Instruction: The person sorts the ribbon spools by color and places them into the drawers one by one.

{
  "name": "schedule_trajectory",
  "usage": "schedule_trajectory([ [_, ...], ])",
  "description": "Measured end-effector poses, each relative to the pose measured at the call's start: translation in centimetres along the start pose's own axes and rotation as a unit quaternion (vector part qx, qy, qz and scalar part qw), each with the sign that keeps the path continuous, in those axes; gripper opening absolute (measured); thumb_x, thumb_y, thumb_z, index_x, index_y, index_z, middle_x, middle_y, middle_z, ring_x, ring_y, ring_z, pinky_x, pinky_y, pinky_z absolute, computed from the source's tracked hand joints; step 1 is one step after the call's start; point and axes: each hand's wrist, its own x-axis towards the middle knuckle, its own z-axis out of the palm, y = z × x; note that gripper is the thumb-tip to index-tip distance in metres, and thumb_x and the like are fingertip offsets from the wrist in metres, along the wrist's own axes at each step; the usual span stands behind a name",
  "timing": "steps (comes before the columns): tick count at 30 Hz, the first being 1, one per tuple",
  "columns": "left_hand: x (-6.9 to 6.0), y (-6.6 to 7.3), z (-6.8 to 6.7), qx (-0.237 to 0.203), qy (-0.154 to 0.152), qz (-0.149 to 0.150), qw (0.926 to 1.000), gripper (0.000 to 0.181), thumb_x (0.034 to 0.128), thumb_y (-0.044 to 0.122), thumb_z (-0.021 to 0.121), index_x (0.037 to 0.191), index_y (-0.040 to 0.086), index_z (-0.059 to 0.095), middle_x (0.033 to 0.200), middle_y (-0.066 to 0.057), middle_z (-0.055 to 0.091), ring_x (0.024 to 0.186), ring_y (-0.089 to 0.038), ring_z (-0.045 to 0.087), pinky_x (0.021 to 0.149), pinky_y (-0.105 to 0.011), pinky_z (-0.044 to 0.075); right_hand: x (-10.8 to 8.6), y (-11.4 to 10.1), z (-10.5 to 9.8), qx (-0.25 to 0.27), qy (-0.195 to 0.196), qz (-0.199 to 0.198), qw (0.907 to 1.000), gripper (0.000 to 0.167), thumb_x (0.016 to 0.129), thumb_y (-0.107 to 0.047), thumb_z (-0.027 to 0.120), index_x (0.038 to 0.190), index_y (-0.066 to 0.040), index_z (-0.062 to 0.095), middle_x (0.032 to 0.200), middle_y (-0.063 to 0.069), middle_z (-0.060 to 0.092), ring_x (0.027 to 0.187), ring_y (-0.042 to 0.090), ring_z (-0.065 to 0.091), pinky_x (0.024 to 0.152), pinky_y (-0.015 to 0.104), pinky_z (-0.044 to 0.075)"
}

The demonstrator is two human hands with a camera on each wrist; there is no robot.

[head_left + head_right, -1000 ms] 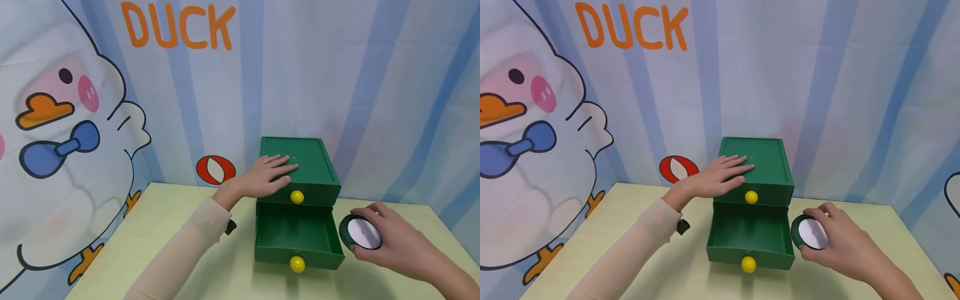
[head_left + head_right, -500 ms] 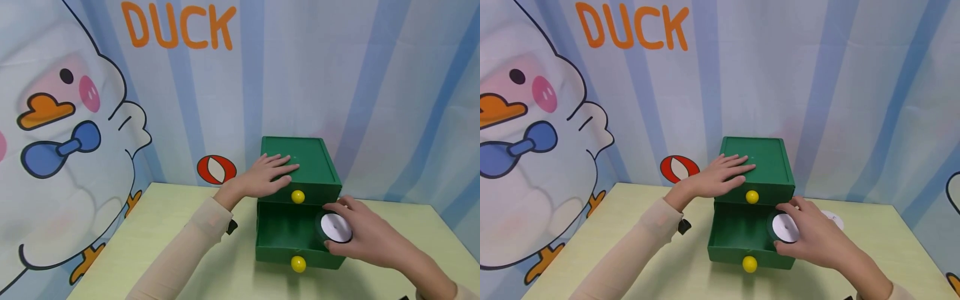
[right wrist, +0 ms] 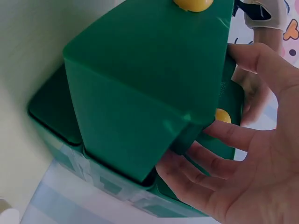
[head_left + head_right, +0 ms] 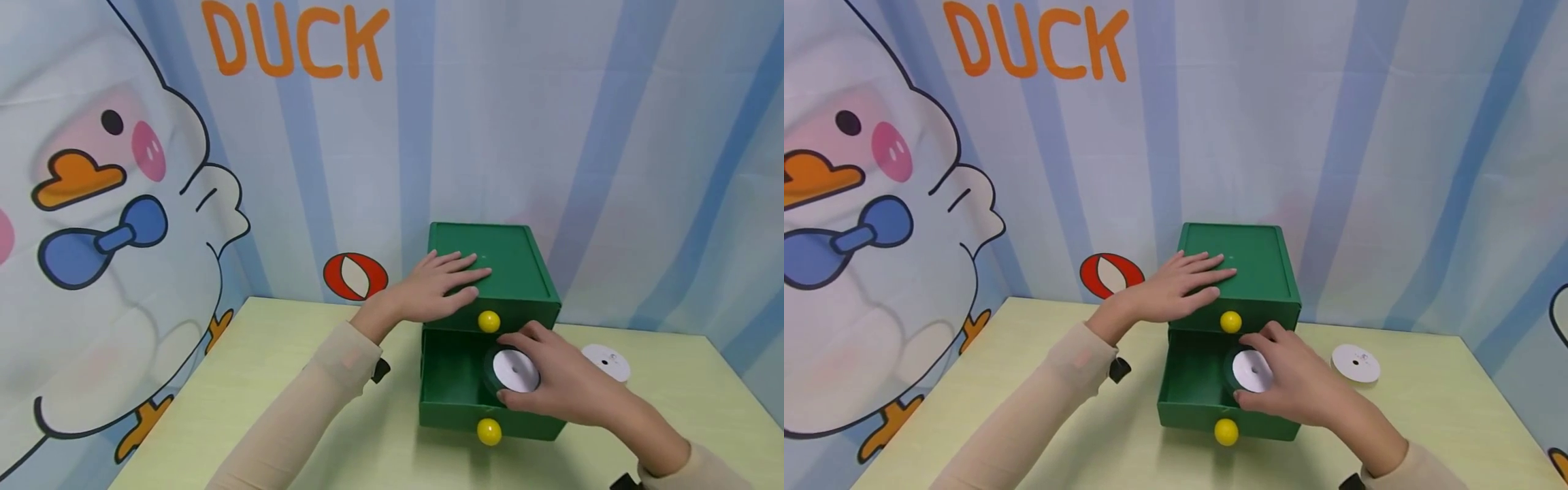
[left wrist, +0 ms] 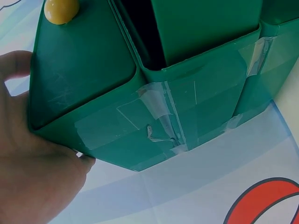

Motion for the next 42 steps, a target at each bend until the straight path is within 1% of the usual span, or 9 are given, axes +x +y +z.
schedule_trajectory([
  [5,-0.1,0.0,0.1,0.000,-0.001,0.000,1.0000,0.055,0.1151,0.041,0.040,0.168,0.025,0.035,0.177,-0.003,0.021,0.166,-0.027,0.011,0.133,-0.051,-0.004,0.5,-0.4,0.5,0.003,-0.016,0.005,0.9999,0.070,0.085,-0.047,0.086,0.139,-0.006,0.066,0.120,0.007,0.060,0.092,0.016,0.056,0.071,0.033,0.052],
  [12,-0.1,0.0,0.0,0.001,-0.003,0.001,1.0000,0.055,0.1154,0.041,0.039,0.168,0.026,0.035,0.177,-0.003,0.020,0.166,-0.027,0.011,0.133,-0.051,-0.004,1.2,-0.8,1.1,0.011,-0.031,0.015,0.9994,0.072,0.087,-0.050,0.084,0.140,-0.006,0.065,0.122,0.008,0.060,0.093,0.017,0.057,0.070,0.033,0.052],
  [15,0.0,0.0,0.0,0.003,-0.003,0.000,1.0000,0.055,0.1155,0.041,0.039,0.168,0.026,0.035,0.177,-0.003,0.019,0.166,-0.027,0.010,0.133,-0.051,-0.005,1.5,-0.9,1.3,0.021,-0.038,0.022,0.9988,0.070,0.087,-0.050,0.084,0.140,-0.007,0.065,0.125,0.009,0.060,0.095,0.018,0.058,0.073,0.035,0.053],
  [18,0.0,0.0,0.0,0.008,-0.003,-0.001,1.0000,0.055,0.1155,0.041,0.038,0.168,0.026,0.034,0.178,-0.003,0.019,0.166,-0.027,0.010,0.133,-0.051,-0.005,1.8,-0.7,1.5,0.030,-0.053,0.033,0.9976,0.069,0.087,-0.050,0.083,0.139,-0.007,0.065,0.129,0.012,0.061,0.098,0.019,0.060,0.075,0.037,0.053],
  [23,0.1,0.0,0.0,0.013,-0.002,-0.002,0.9999,0.055,0.1153,0.042,0.038,0.168,0.027,0.034,0.177,-0.002,0.019,0.166,-0.027,0.011,0.133,-0.051,-0.005,2.4,-0.2,1.8,0.048,-0.082,0.040,0.9947,0.069,0.090,-0.048,0.082,0.139,-0.002,0.065,0.131,0.018,0.061,0.099,0.022,0.062,0.075,0.038,0.053],
  [29,0.1,-0.1,0.1,0.009,-0.002,0.000,1.0000,0.055,0.1154,0.042,0.038,0.168,0.027,0.034,0.177,-0.002,0.019,0.166,-0.027,0.011,0.133,-0.051,-0.005,2.6,0.2,2.3,0.041,-0.104,0.044,0.9927,0.066,0.091,-0.046,0.082,0.138,-0.002,0.066,0.133,0.020,0.061,0.103,0.025,0.062,0.081,0.043,0.054],
  [36,0.1,-0.1,0.1,0.005,0.000,0.005,1.0000,0.055,0.1153,0.041,0.039,0.168,0.026,0.035,0.177,-0.003,0.020,0.166,-0.027,0.012,0.133,-0.051,-0.004,2.5,-0.2,2.2,0.041,-0.134,0.047,0.9891,0.058,0.101,-0.046,0.071,0.138,-0.003,0.066,0.130,0.017,0.062,0.105,0.027,0.063,0.089,0.052,0.056],
  [39,0.0,-0.1,0.1,0.003,0.001,0.008,1.0000,0.055,0.1153,0.041,0.039,0.168,0.025,0.035,0.177,-0.004,0.021,0.165,-0.027,0.012,0.133,-0.052,-0.004,2.3,-0.5,2.2,0.046,-0.141,0.054,0.9874,0.058,0.104,-0.048,0.066,0.140,-0.003,0.066,0.132,0.017,0.062,0.107,0.029,0.065,0.093,0.057,0.056],
  [42,-0.1,0.0,0.1,0.000,0.002,0.009,1.0000,0.055,0.1152,0.040,0.039,0.168,0.025,0.035,0.177,-0.004,0.021,0.165,-0.028,0.012,0.133,-0.052,-0.004,2.1,-0.7,2.2,0.042,-0.143,0.056,0.9872,0.060,0.104,-0.051,0.064,0.141,-0.004,0.065,0.134,0.018,0.062,0.109,0.030,0.066,0.093,0.059,0.057],
])
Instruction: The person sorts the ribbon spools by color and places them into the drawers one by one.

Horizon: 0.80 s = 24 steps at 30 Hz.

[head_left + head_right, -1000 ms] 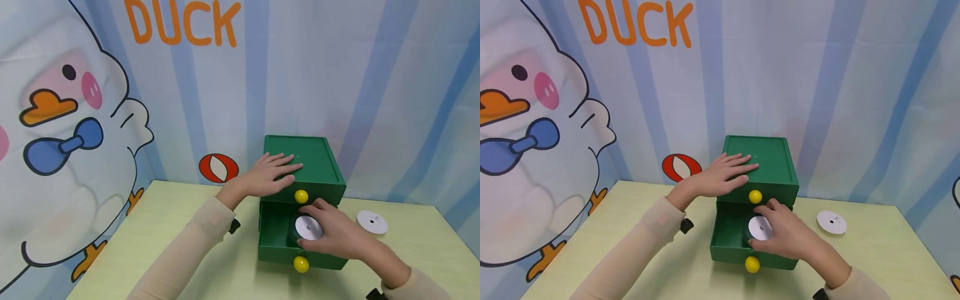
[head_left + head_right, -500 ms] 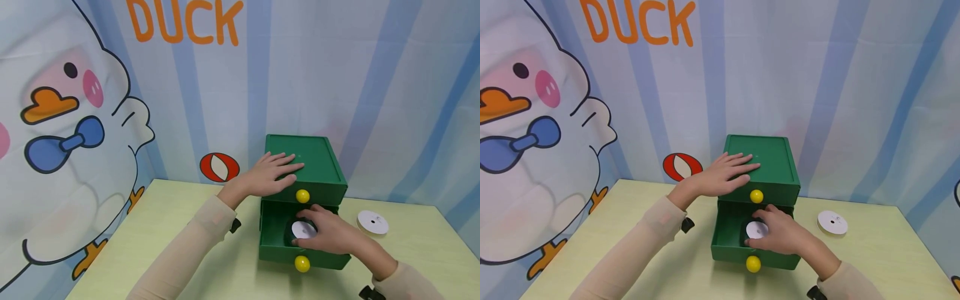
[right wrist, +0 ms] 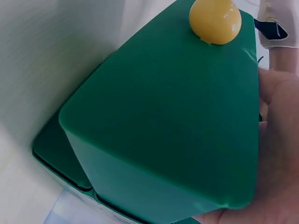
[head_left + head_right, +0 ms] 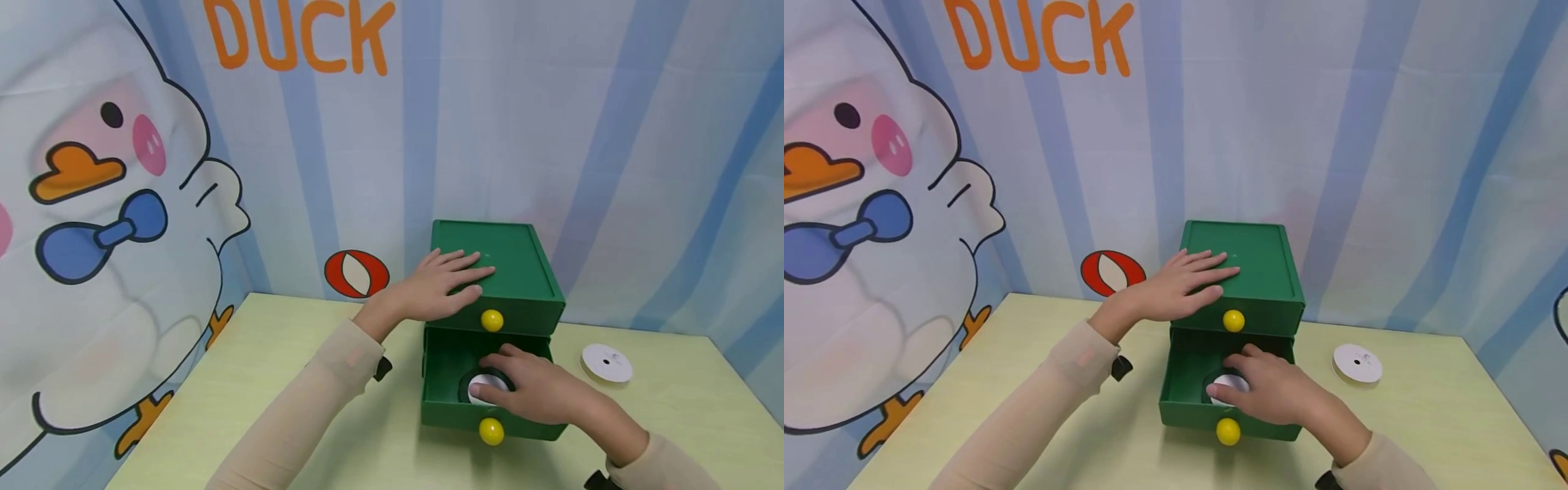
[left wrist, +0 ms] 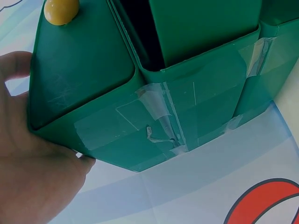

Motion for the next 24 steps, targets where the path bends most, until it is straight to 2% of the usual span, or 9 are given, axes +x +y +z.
schedule_trajectory([
  [8,-0.1,0.1,0.0,0.002,0.001,-0.001,1.0000,0.055,0.1152,0.041,0.039,0.168,0.024,0.035,0.177,-0.005,0.021,0.165,-0.028,0.012,0.133,-0.051,-0.004,-0.3,-0.2,0.2,0.005,0.007,-0.001,1.0000,0.059,0.108,-0.051,0.057,0.142,-0.003,0.064,0.142,0.023,0.060,0.122,0.039,0.064,0.100,0.066,0.053],
  [17,-0.1,0.0,0.1,-0.001,0.001,-0.004,1.0000,0.055,0.1152,0.041,0.039,0.168,0.024,0.036,0.177,-0.005,0.021,0.165,-0.028,0.012,0.133,-0.051,-0.004,-1.2,-0.5,-0.2,-0.010,0.019,0.001,0.9998,0.060,0.108,-0.052,0.057,0.143,-0.004,0.064,0.144,0.022,0.061,0.127,0.043,0.062,0.100,0.067,0.052],
  [20,0.0,0.0,0.0,0.001,0.001,-0.006,1.0000,0.055,0.1152,0.041,0.039,0.168,0.024,0.036,0.177,-0.005,0.021,0.165,-0.028,0.012,0.133,-0.052,-0.004,-1.9,-0.6,-0.5,-0.014,0.031,0.002,0.9994,0.060,0.107,-0.054,0.057,0.142,-0.005,0.065,0.142,0.019,0.063,0.124,0.040,0.064,0.099,0.065,0.054],
  [24,0.0,0.1,0.0,0.002,0.001,-0.007,1.0000,0.055,0.1151,0.041,0.039,0.168,0.024,0.036,0.177,-0.005,0.021,0.165,-0.028,0.012,0.133,-0.052,-0.003,-2.8,-0.7,-0.8,-0.022,0.067,-0.007,0.9975,0.057,0.105,-0.054,0.061,0.137,-0.008,0.069,0.134,0.011,0.068,0.113,0.031,0.070,0.091,0.057,0.059],
])
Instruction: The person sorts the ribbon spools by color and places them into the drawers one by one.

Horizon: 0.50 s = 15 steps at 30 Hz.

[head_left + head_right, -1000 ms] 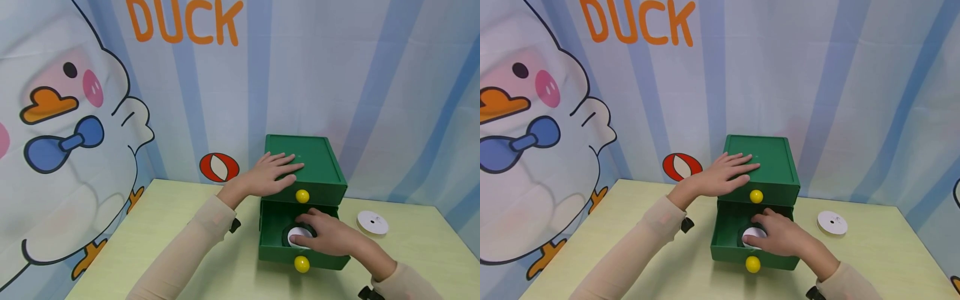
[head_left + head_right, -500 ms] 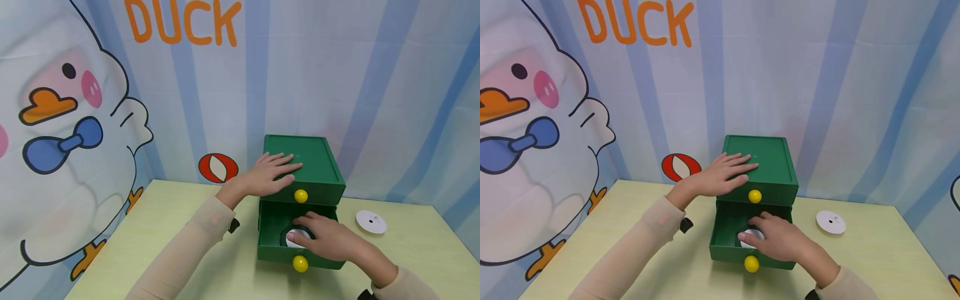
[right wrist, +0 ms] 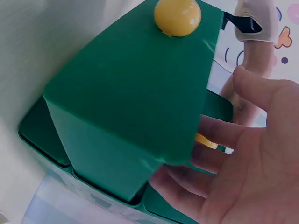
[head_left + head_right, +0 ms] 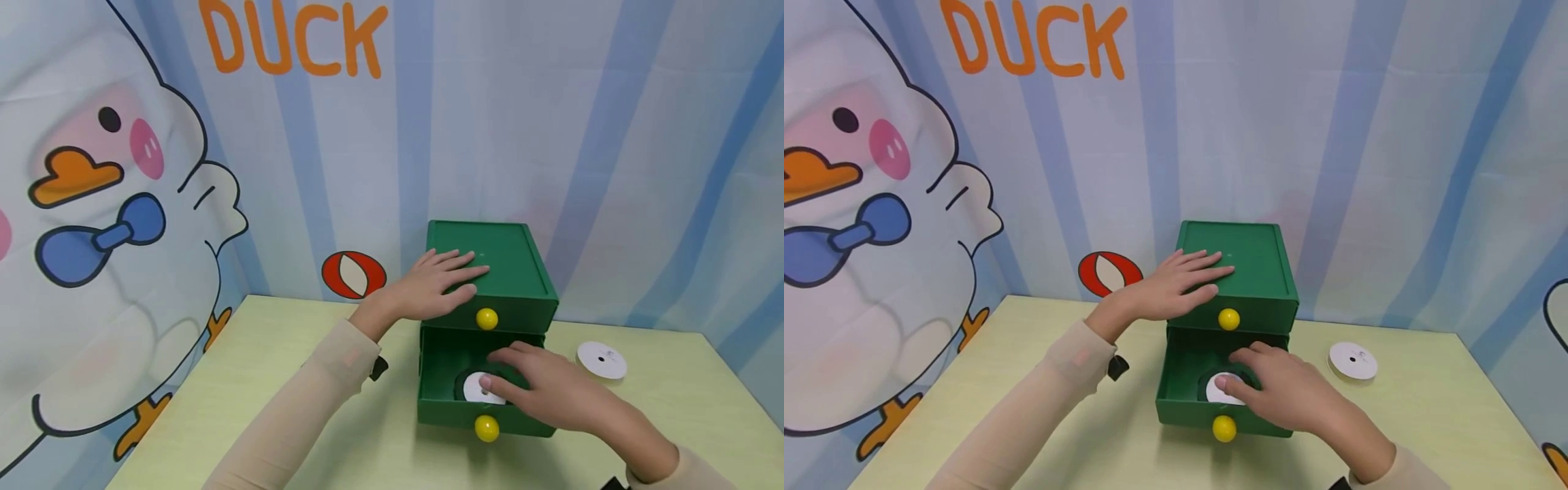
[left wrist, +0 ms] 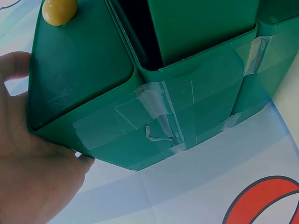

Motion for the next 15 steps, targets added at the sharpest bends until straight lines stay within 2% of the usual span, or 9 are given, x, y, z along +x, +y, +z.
schedule_trajectory([
  [4,0.0,0.0,0.1,-0.004,0.000,0.000,1.0000,0.055,0.1152,0.040,0.039,0.168,0.024,0.036,0.177,-0.005,0.021,0.165,-0.029,0.011,0.133,-0.052,-0.004,-0.9,0.0,-0.3,0.006,0.043,-0.014,0.9990,0.052,0.104,-0.051,0.066,0.134,-0.009,0.070,0.126,0.003,0.072,0.106,0.023,0.072,0.086,0.048,0.061],
  [8,0.1,-0.1,0.0,-0.007,0.003,0.000,1.0000,0.055,0.1152,0.039,0.039,0.167,0.023,0.036,0.177,-0.006,0.021,0.165,-0.029,0.012,0.133,-0.052,-0.004,-1.7,0.0,-0.7,0.031,0.077,-0.031,0.9960,0.049,0.103,-0.048,0.068,0.133,-0.008,0.071,0.114,-0.006,0.075,0.098,0.012,0.071,0.077,0.034,0.060],
  [11,0.2,-0.2,0.1,-0.005,0.004,-0.001,1.0000,0.055,0.1150,0.040,0.039,0.167,0.023,0.037,0.177,-0.006,0.021,0.165,-0.029,0.012,0.133,-0.052,-0.004,-2.4,0.1,-1.0,0.063,0.077,-0.043,0.9941,0.045,0.104,-0.044,0.068,0.132,-0.008,0.070,0.105,-0.012,0.074,0.092,0.004,0.069,0.072,0.027,0.058],
  [15,0.2,-0.2,0.2,-0.007,0.001,-0.001,1.0000,0.056,0.1147,0.041,0.039,0.168,0.023,0.036,0.177,-0.006,0.021,0.165,-0.029,0.011,0.133,-0.052,-0.004,-3.2,0.6,-1.2,0.117,0.052,-0.056,0.9902,0.038,0.107,-0.037,0.065,0.132,-0.008,0.070,0.107,-0.009,0.075,0.093,0.001,0.068,0.075,0.026,0.059],
])
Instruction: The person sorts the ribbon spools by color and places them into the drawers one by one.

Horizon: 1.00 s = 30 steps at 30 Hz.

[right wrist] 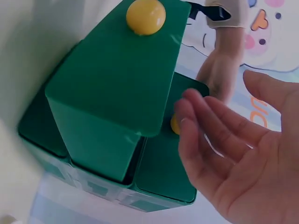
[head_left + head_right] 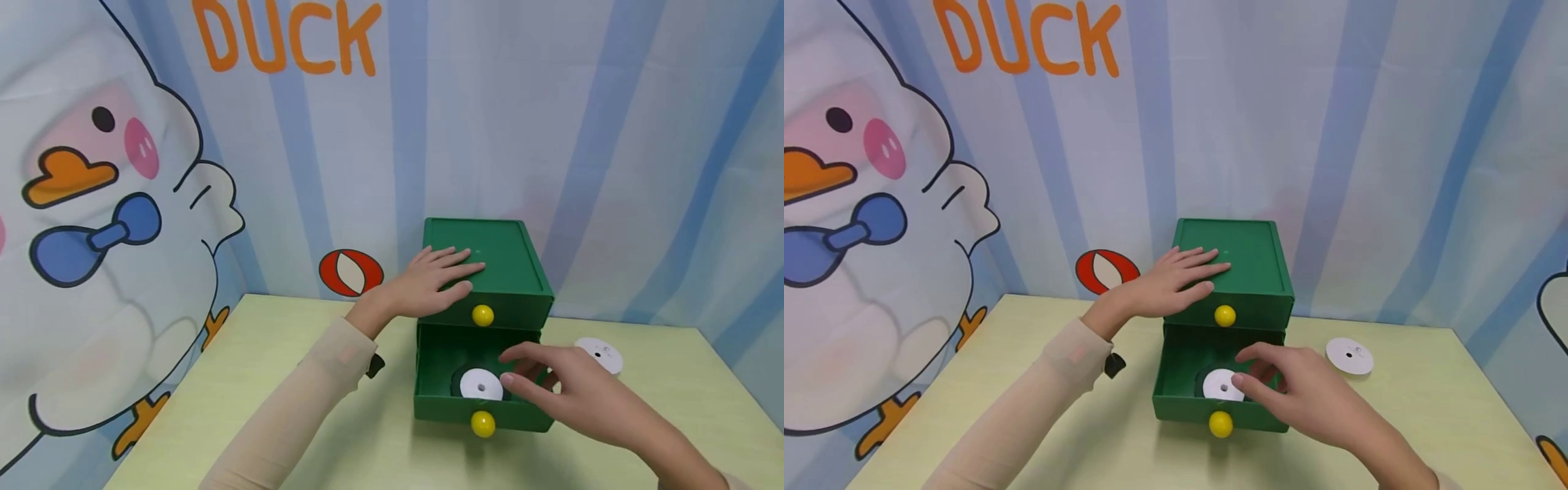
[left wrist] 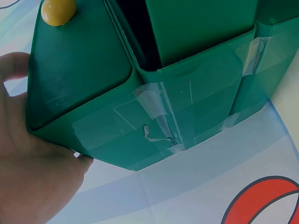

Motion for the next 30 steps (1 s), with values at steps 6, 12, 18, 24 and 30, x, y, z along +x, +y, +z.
schedule_trajectory([
  [6,-0.1,-0.1,0.0,-0.002,0.002,-0.001,1.0000,0.056,0.1148,0.041,0.039,0.168,0.023,0.036,0.177,-0.005,0.021,0.165,-0.028,0.011,0.133,-0.052,-0.005,-0.8,1.2,0.6,0.107,-0.060,-0.015,0.9923,0.025,0.111,-0.025,0.059,0.123,-0.007,0.071,0.096,-0.003,0.075,0.084,0.012,0.070,0.074,0.029,0.060],
  [12,-0.2,-0.1,-0.1,0.000,0.003,0.000,1.0000,0.056,0.1148,0.041,0.039,0.168,0.023,0.036,0.177,-0.005,0.021,0.165,-0.028,0.012,0.133,-0.051,-0.005,-1.2,2.2,1.7,0.203,-0.151,0.005,0.9676,0.027,0.113,-0.021,0.053,0.124,-0.001,0.068,0.092,0.007,0.075,0.079,0.022,0.070,0.070,0.032,0.060],
  [18,-0.2,0.0,0.1,0.000,0.002,-0.001,1.0000,0.056,0.1147,0.041,0.040,0.168,0.023,0.036,0.177,-0.005,0.022,0.165,-0.028,0.012,0.133,-0.051,-0.004,-1.9,3.0,2.4,0.255,-0.199,0.042,0.9452,0.035,0.114,-0.022,0.051,0.133,0.003,0.066,0.108,0.012,0.076,0.086,0.022,0.072,0.074,0.034,0.062],
  [24,-0.2,0.1,0.1,-0.001,-0.001,-0.001,1.0000,0.056,0.1146,0.041,0.040,0.167,0.023,0.037,0.177,-0.005,0.022,0.165,-0.028,0.012,0.133,-0.051,-0.004,-2.5,3.6,4.0,0.257,-0.212,0.106,0.9368,0.042,0.114,-0.029,0.051,0.134,0.005,0.066,0.108,0.012,0.075,0.093,0.027,0.071,0.074,0.037,0.063],
  [30,-0.1,0.1,0.0,-0.003,0.000,-0.002,1.0000,0.056,0.1147,0.040,0.040,0.168,0.023,0.036,0.177,-0.005,0.021,0.166,-0.028,0.012,0.133,-0.051,-0.005,-2.4,3.9,6.2,0.248,-0.208,0.150,0.9344,0.048,0.113,-0.038,0.051,0.133,0.003,0.067,0.104,0.009,0.076,0.093,0.028,0.069,0.077,0.040,0.059],
])
